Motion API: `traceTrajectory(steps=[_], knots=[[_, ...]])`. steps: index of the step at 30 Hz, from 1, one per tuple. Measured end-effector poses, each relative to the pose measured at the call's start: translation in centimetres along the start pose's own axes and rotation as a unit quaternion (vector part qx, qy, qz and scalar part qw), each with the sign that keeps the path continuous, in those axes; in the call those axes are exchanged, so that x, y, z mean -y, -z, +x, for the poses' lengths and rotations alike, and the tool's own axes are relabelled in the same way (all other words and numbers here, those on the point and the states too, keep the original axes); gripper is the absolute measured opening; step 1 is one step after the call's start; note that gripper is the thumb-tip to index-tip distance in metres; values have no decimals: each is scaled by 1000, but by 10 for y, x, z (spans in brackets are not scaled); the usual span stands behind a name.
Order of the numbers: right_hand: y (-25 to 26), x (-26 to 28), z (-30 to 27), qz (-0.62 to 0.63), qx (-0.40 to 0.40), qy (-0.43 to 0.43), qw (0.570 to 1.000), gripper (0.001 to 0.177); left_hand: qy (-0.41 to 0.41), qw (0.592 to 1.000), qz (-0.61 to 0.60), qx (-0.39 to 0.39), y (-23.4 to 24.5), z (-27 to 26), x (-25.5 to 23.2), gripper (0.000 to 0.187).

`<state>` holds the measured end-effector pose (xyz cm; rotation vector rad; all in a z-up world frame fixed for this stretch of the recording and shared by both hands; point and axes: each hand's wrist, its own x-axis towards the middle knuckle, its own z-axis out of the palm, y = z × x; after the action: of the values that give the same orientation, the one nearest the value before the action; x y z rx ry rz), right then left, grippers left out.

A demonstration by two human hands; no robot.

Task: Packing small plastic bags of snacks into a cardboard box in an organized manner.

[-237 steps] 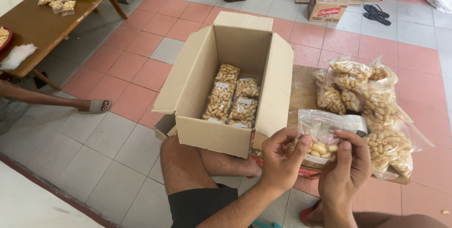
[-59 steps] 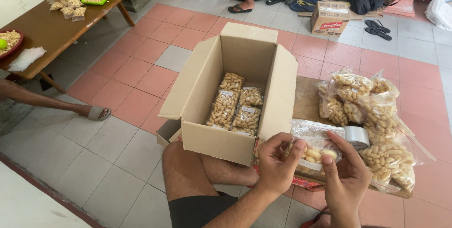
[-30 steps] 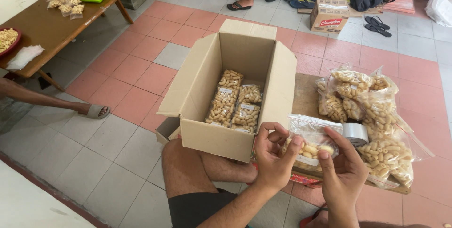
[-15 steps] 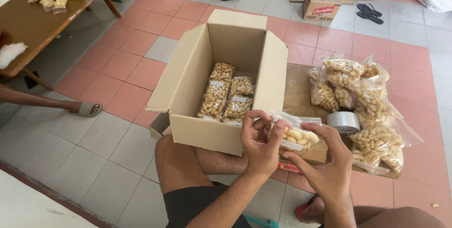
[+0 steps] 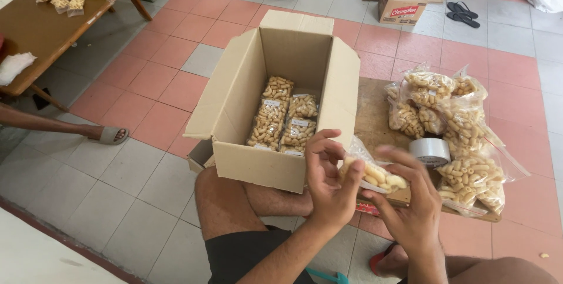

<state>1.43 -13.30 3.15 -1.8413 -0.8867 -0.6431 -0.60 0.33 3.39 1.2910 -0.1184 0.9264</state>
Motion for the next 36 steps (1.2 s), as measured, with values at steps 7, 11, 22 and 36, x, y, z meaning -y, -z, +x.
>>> traceTrajectory(steps=[7,11,22,36], knots=[[-3,-37,-36,97,-37,-86,991,59,-31,968,175,179,24,17,-16,47],[0,-36,-33,122,-80,-126,981,58,21,957,68,280,35,26,-18,45],[-2,-24,-27,88,-87,-183,975,65,62,938,164,300,37,35,-37,65],[-7,-21,-26,139,-85,-232,959,38,86,928,225,283,38,34,-36,55]])
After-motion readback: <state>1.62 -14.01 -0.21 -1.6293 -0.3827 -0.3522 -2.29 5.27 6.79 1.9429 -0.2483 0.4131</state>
